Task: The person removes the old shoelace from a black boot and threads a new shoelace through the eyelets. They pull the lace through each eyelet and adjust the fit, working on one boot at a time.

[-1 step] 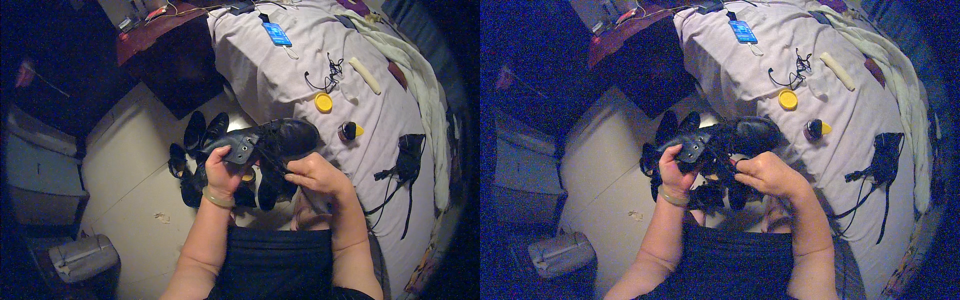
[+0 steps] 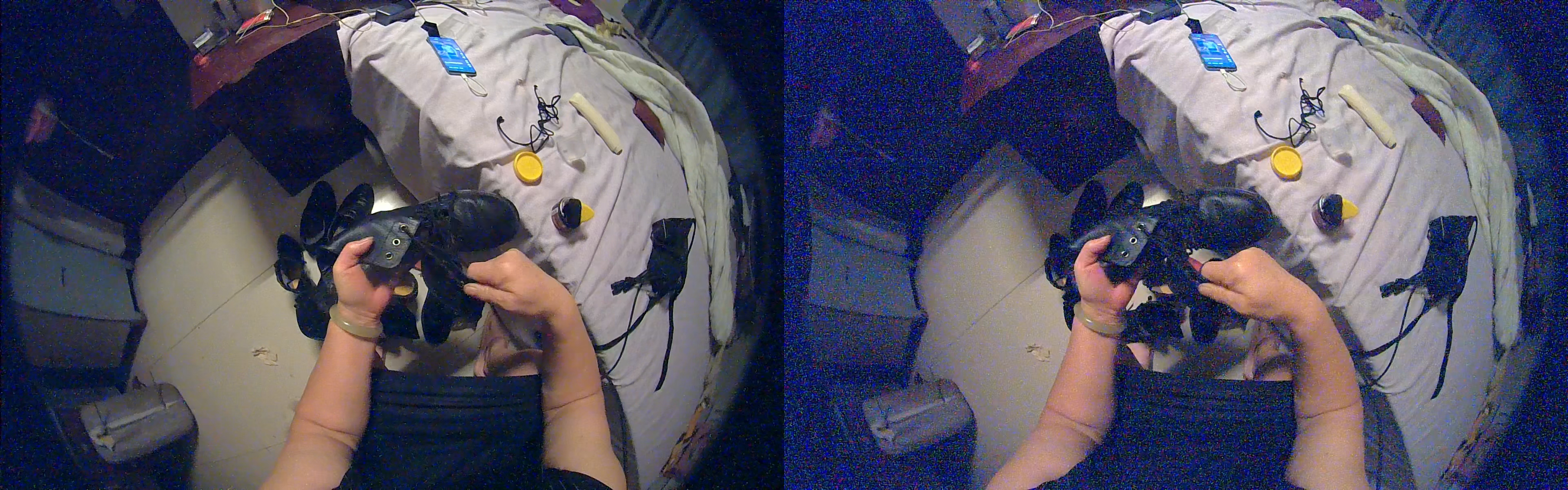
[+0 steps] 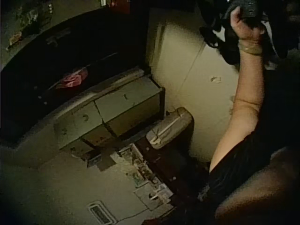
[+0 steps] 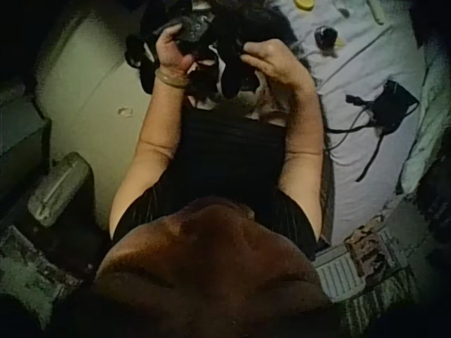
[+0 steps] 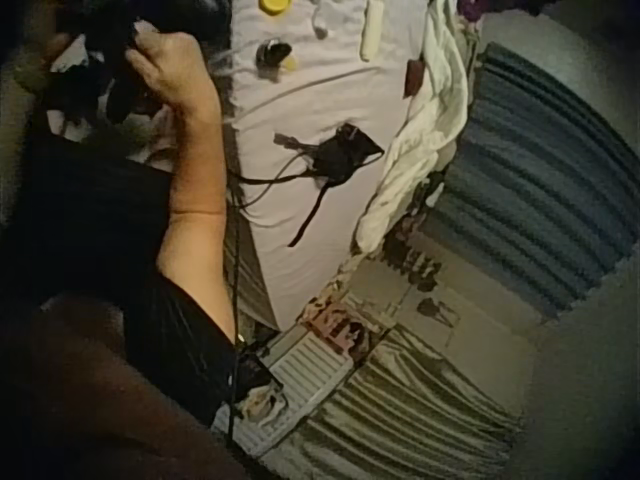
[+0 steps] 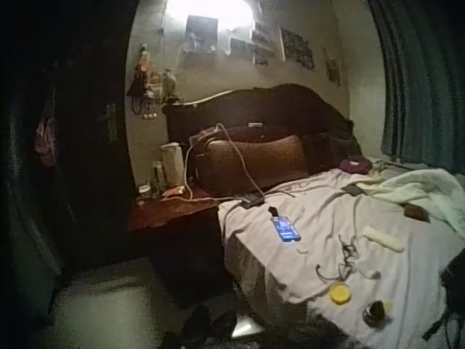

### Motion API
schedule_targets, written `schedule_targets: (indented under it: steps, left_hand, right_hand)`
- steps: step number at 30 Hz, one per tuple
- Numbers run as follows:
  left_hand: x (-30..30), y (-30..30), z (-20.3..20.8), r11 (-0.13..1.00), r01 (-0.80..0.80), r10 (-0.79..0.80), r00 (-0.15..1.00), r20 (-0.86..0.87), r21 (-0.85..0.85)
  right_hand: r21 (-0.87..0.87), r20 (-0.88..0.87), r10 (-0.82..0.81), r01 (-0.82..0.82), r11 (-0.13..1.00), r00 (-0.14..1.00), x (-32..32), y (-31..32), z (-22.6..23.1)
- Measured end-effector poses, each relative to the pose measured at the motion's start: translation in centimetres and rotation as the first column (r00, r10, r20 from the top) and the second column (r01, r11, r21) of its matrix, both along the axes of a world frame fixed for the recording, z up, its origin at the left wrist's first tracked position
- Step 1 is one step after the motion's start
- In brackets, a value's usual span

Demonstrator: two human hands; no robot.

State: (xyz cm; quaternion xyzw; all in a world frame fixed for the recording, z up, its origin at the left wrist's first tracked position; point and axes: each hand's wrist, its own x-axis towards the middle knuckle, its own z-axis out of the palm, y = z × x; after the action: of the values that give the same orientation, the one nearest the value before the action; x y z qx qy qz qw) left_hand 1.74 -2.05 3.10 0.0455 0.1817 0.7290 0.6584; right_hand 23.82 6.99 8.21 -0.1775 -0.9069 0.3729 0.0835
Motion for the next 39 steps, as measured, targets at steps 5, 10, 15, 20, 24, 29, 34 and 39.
schedule_targets:
  steps: [5, 10, 15, 20, 24, 29, 34, 39]
  left_hand:
    - [-0.5, -0.1, -0.5, 0.999, 0.005, -0.006, 0.999, 0.041, 0.032]
    - [-0.7, -0.2, -1.3, 0.999, -0.044, 0.042, 0.994, 0.102, 0.019]
    - [-1.3, -0.1, -2.4, 0.986, -0.157, 0.164, 0.974, 0.156, -0.061]
    - [-2.2, -0.1, -2.2, 0.974, -0.222, 0.226, 0.954, 0.199, -0.041]
    - [-2.4, -0.1, -2.8, 0.983, -0.186, 0.183, 0.955, 0.235, -0.010]
    - [-2.4, -0.4, -2.1, 0.984, -0.177, 0.171, 0.956, 0.239, 0.006]
    - [-2.3, -0.4, -2.3, 0.992, -0.124, 0.114, 0.958, 0.262, 0.021]
    - [-1.6, -0.1, -2.1, 0.990, -0.137, 0.140, 0.956, 0.257, -0.029]
  right_hand:
    - [0.026, 0.063, -0.007, 0.005, 1.000, 0.998, -0.5, -0.8, 0.3]
    - [0.058, 0.072, -0.056, 0.051, 0.997, 0.996, -0.8, -1.3, 0.4]
    - [-0.069, -0.007, -0.216, 0.215, 0.974, 0.976, -1.5, -1.9, 0.6]
    - [-0.251, 0.105, -0.229, 0.248, 0.936, 0.968, -2.1, -1.6, 0.7]
    - [-0.327, 0.112, -0.218, 0.243, 0.913, 0.969, -2.4, -1.7, -1.5]
    - [-0.659, 0.201, -0.189, 0.276, 0.699, 0.961, -2.8, -1.2, -0.7]
    - [-0.760, 0.206, -0.246, 0.313, 0.570, 0.947, -2.3, -0.4, -0.2]
    - [-0.770, 0.086, -0.412, 0.323, 0.551, 0.907, -1.8, 0.4, -2.3]
